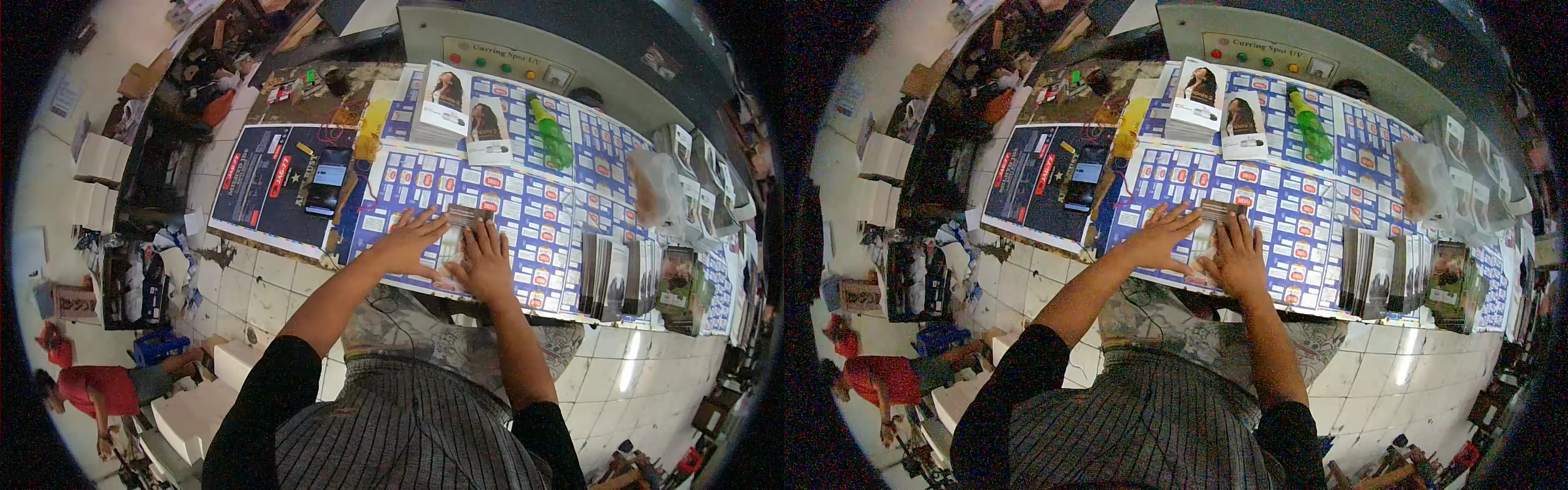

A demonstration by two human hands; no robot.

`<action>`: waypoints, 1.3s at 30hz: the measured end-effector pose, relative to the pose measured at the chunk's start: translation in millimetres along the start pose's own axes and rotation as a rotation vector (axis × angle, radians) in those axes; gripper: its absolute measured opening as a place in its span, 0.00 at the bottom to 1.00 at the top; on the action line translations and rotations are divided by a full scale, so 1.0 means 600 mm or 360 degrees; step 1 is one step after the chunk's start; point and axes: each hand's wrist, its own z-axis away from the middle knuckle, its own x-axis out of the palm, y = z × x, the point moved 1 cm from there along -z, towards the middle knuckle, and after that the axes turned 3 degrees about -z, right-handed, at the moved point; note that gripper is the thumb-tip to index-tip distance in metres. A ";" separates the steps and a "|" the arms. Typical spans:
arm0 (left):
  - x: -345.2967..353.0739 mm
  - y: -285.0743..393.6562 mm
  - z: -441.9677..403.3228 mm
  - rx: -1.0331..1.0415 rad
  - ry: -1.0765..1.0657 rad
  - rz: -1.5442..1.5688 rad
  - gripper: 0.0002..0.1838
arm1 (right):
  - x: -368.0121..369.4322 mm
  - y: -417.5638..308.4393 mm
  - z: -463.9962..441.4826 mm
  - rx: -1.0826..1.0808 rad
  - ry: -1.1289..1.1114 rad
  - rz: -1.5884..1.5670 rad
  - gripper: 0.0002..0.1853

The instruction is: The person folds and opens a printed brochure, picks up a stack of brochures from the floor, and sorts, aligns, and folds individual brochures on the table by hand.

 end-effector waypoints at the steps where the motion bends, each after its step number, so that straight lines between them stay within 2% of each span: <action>1: -0.001 -0.001 0.000 -0.0001 -0.0001 -0.0002 0.63 | 0.001 0.000 0.001 0.0007 -0.0013 0.0013 0.43; 7: 0.001 0.004 -0.002 -0.0007 -0.0003 -0.0017 0.62 | 0.000 0.002 0.005 -0.0054 0.0094 -0.0025 0.42; 17: 0.003 -0.003 -0.002 0.0023 0.0047 -0.0025 0.61 | 0.001 -0.001 -0.001 0.0011 -0.0008 0.0020 0.43; 26: 0.005 0.000 0.001 -0.0017 0.0038 -0.0058 0.58 | 0.002 0.001 0.003 -0.0039 0.0033 0.0038 0.42; 39: -0.001 0.005 0.001 -0.0048 0.0015 -0.0018 0.59 | 0.002 0.002 0.004 0.0002 0.0045 -0.0037 0.42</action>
